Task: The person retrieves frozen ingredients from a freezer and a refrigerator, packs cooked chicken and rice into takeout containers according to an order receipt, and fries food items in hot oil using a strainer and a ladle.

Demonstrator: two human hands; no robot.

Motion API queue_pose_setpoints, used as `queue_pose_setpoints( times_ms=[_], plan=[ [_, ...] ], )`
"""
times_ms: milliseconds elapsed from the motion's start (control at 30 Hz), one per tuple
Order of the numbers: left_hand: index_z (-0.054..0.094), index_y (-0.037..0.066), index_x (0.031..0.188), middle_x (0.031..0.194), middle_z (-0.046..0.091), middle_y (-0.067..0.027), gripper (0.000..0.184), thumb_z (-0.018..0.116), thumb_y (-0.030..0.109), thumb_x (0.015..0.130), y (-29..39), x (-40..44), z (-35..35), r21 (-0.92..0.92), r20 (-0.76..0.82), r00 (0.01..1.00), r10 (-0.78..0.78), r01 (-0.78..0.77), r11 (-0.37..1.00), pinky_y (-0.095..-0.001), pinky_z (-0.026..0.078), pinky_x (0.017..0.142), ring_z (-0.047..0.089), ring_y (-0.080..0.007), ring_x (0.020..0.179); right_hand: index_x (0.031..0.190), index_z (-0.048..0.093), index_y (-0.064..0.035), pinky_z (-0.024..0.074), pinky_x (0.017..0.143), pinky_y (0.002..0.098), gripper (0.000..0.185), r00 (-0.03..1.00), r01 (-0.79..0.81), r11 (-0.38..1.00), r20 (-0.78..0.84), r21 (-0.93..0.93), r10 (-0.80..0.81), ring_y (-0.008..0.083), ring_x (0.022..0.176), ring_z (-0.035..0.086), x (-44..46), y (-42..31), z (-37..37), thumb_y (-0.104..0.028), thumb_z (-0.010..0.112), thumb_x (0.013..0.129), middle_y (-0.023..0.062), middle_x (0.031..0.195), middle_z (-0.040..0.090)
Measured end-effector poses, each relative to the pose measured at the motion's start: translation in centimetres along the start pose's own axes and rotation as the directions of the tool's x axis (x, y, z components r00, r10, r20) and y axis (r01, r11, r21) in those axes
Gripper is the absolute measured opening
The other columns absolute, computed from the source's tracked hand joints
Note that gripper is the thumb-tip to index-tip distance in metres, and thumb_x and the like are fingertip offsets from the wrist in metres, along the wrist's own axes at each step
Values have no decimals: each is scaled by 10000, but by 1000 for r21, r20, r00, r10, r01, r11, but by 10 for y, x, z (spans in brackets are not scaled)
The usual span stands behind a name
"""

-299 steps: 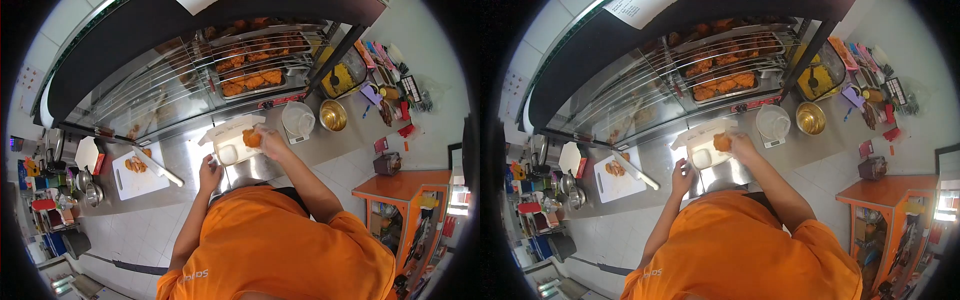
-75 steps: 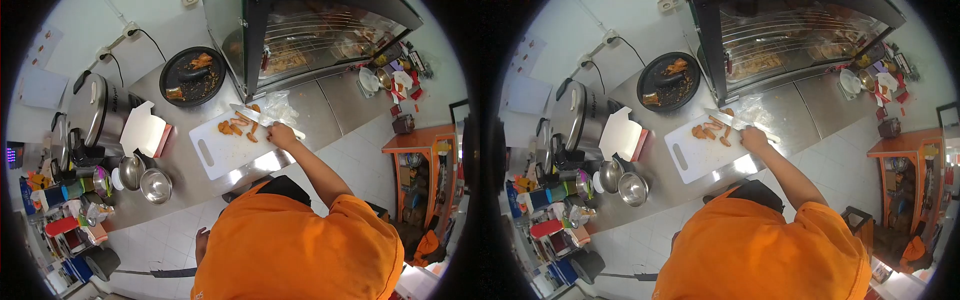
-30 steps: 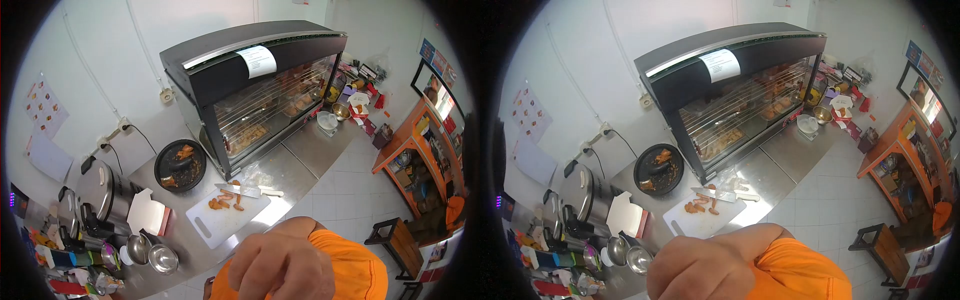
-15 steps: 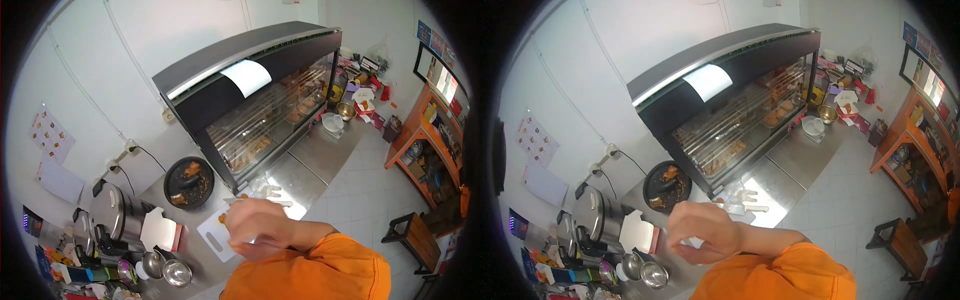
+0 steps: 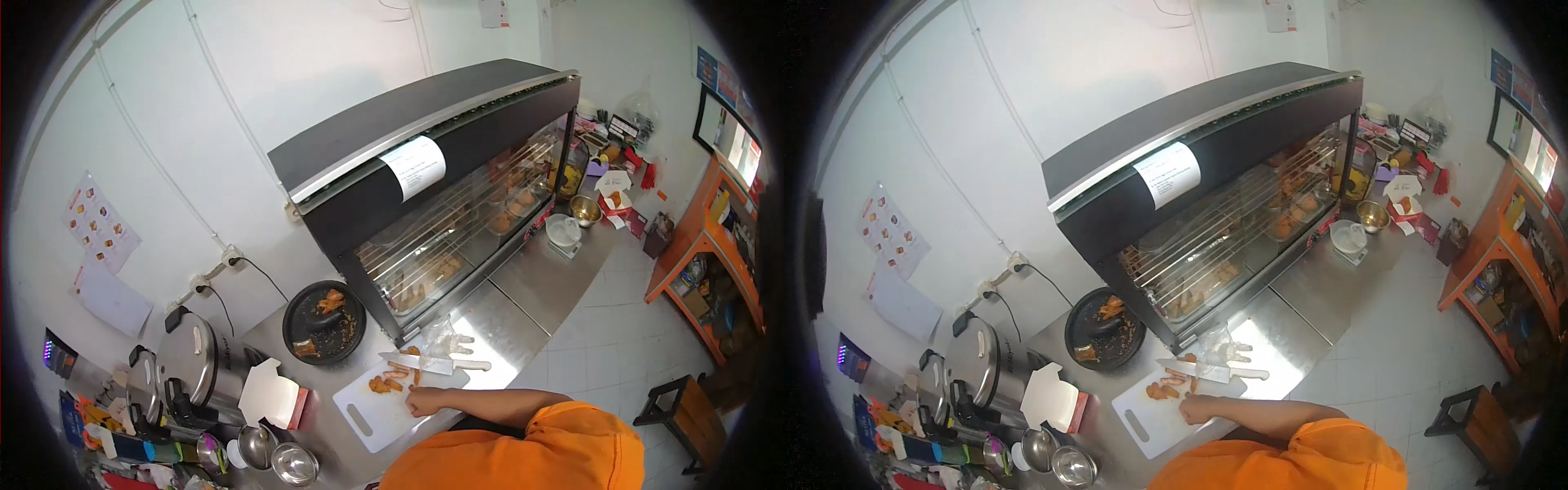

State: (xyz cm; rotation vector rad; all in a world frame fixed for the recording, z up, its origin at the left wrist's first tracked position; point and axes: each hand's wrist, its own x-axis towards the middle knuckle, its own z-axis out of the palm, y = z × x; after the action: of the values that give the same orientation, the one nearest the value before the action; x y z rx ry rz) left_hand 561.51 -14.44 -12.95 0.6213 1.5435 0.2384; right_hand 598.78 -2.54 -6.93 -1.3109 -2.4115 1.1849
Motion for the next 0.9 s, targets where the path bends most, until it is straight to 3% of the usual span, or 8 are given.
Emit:
queue_pose_setpoints(
  times_ms=[300, 433, 467, 533, 600, 700, 833, 900],
  plan=[
    [531, 21, 1339, 1052, 734, -144, 455, 627, 87, 899, -161, -27, -62, -202, -127, 991, 38, -63, 977, -343, 577, 608, 725, -235, 858, 922, 701, -78, 451, 982, 585, 194, 997, -57, 977, 29, -207, 64, 409, 912, 689, 32, -6, 13, -229, 587, 877, 177, 973, 719],
    [499, -50, 1345, 1077, 726, -154, 528, 695, 104, 880, -196, -121, -25, -269, -343, 939, -15, -83, 960, -318, 568, 735, 705, -220, 859, 883, 685, -73, 541, 814, 558, 156, 964, -123, 956, -261, -266, 51, 377, 844, 712, 43, -62, 11, -195, 588, 892, 189, 922, 730],
    [507, -46, 1351, 1105, 716, -162, 526, 682, 154, 897, -224, -133, -13, -291, -395, 917, -52, -71, 954, -331, 562, 777, 700, -231, 899, 860, 700, -62, 564, 700, 447, 173, 932, -89, 966, -364, -241, -5, 362, 773, 710, 48, -74, 13, -210, 621, 907, 159, 845, 727],
    [527, -23, 1363, 1175, 692, -170, 530, 645, 265, 933, -284, -146, -2, -478, -380, 911, -162, -43, 878, -371, 545, 853, 677, -248, 995, 869, 707, -64, 561, 682, 432, 156, 980, 4, 987, -194, -163, -37, 354, 744, 710, 59, -109, 16, -202, 646, 910, 163, 815, 724],
    [550, 17, 1374, 1260, 663, -167, 551, 600, 388, 970, -370, -139, 17, -758, -221, 944, -244, -9, 652, -423, 522, 920, 644, -261, 1104, 877, 717, -46, 554, 647, 398, 159, 991, 96, 969, -70, -229, -114, 316, 684, 711, 75, -155, 29, -200, 693, 908, 153, 761, 720],
    [584, 79, 1369, 1361, 614, -129, 604, 519, 546, 990, -430, -175, 49, -963, -54, 964, -262, 20, 270, -505, 478, 970, 580, -276, 1209, 946, 714, -33, 554, 654, 382, 189, 918, 257, 966, 302, 36, -256, 280, 699, 717, 99, -229, 76, -218, 700, 912, 131, 803, 732],
    [606, 80, 1331, 1340, 620, -99, 574, 500, 540, 1006, -439, -247, 22, -962, -130, 920, -370, -27, 273, -515, 468, 983, 573, -279, 1213, 1229, 632, -87, 556, 755, 377, 325, 696, 509, 860, 586, 5, -415, 265, 796, 712, 129, -299, 187, -221, 670, 935, 106, 962, 745],
    [617, 9, 1269, 1203, 688, -130, 513, 485, 445, 1035, -446, -284, -8, -959, -158, 870, -467, -22, 283, -465, 514, 954, 658, -291, 1093, 1287, 602, -91, 553, 821, 383, 401, 588, 441, 892, 783, -101, -202, 253, 895, 714, 148, -308, 251, -265, 675, 933, 112, 1027, 740]
  ],
)
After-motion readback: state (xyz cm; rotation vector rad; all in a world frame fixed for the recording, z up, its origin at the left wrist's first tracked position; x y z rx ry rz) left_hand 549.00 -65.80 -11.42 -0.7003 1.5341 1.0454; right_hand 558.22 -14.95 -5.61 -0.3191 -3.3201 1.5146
